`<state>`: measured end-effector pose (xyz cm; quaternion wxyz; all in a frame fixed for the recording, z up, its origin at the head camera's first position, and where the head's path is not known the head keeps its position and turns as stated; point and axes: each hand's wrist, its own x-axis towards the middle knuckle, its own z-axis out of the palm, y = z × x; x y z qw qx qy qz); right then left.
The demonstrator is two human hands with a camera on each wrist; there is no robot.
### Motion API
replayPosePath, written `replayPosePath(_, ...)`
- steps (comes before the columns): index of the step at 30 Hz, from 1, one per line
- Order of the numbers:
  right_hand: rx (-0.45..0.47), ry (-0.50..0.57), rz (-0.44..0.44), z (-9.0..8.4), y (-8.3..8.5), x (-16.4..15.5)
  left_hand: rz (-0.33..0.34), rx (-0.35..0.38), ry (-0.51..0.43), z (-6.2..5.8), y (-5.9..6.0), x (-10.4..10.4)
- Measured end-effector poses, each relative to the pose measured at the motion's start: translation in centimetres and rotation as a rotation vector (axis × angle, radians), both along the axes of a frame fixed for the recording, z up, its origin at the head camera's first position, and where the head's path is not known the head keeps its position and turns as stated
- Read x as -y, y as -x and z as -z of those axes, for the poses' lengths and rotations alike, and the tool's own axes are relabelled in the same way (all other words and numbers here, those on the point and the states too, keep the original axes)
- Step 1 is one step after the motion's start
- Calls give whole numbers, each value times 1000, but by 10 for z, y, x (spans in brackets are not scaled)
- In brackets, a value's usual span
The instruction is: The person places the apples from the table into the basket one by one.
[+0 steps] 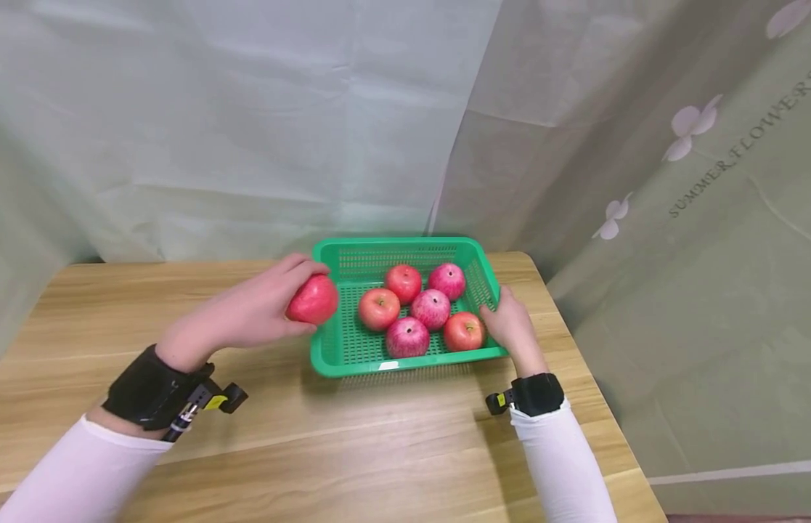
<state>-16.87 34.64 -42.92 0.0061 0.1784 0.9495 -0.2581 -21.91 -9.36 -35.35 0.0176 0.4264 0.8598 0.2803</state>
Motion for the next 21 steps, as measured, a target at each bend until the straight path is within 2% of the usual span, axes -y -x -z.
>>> replayPosePath(6, -2, 1, 4, -1, 1, 2, 14, -8, 26, -1, 10, -8)
replayPosePath(12, -8, 5, -3, -3, 2, 3, 46, -22, 88, -4, 25, -15)
replayPosePath(21, 3, 8, 8, -1, 1, 1, 82, 13, 207, -6, 45, -37)
